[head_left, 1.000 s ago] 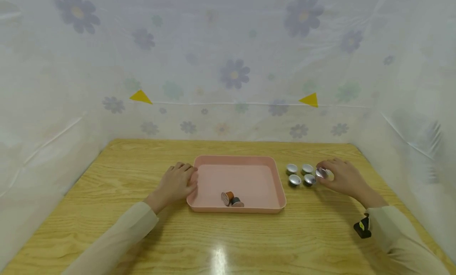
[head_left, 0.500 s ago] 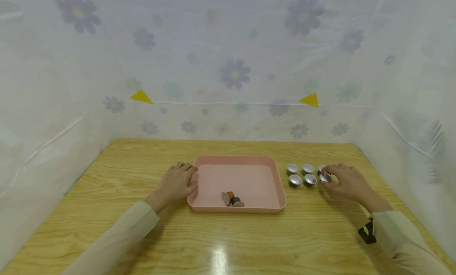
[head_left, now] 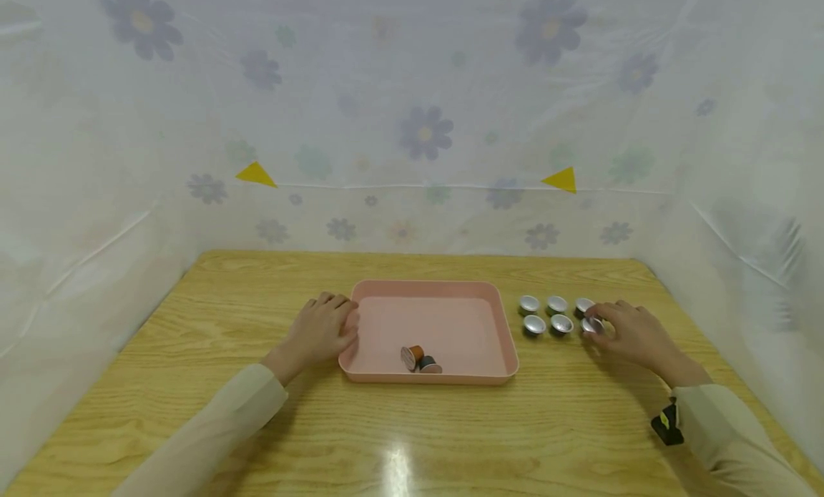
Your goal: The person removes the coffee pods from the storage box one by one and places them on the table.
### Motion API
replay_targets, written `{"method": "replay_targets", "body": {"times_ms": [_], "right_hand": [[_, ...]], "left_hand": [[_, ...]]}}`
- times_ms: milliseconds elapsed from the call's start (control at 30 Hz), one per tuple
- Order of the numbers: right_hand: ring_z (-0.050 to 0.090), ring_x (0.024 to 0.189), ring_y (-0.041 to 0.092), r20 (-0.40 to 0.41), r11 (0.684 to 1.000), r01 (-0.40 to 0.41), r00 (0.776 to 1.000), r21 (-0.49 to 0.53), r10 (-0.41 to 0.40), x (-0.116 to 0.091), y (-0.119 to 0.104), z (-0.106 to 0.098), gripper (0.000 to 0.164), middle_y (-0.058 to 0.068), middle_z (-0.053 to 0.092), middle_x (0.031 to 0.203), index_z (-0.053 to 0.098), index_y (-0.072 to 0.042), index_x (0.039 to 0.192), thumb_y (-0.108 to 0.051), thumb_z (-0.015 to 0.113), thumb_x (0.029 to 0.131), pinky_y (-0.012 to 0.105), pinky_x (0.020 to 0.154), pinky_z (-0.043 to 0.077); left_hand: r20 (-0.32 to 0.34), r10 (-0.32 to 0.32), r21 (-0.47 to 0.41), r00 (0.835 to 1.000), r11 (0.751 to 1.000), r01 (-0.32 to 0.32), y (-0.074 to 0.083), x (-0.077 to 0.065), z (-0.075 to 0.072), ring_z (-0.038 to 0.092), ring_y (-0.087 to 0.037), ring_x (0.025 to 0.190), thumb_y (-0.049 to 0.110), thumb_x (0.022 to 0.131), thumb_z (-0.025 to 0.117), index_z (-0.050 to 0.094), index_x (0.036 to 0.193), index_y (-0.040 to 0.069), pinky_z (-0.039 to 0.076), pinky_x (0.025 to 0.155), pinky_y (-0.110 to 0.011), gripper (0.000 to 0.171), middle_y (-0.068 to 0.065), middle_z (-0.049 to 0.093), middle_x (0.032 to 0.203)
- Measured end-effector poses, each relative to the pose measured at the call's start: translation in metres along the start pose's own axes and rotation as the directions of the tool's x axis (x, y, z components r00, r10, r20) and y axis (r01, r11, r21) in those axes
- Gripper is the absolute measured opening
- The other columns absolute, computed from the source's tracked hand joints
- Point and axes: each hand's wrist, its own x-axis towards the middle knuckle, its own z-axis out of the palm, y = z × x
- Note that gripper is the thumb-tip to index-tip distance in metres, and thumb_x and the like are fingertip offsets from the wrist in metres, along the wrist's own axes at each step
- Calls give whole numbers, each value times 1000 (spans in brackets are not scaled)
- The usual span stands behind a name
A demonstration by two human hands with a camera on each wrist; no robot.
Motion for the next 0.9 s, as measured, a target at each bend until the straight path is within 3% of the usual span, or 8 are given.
{"method": "replay_targets", "body": {"times_ms": [900], "right_hand": [[59,79,25,-17,1000,-4,1000,12,5,-3,4,3,28,2,66,87,64,-13,100,-26,71,77,43,61,43]], "left_hand": [[18,-14,-4,1000,1000,14,1,0,-1,50,-29,110,34,84,59,59,118,9,43,90,-49,42,-6,58,117]]}}
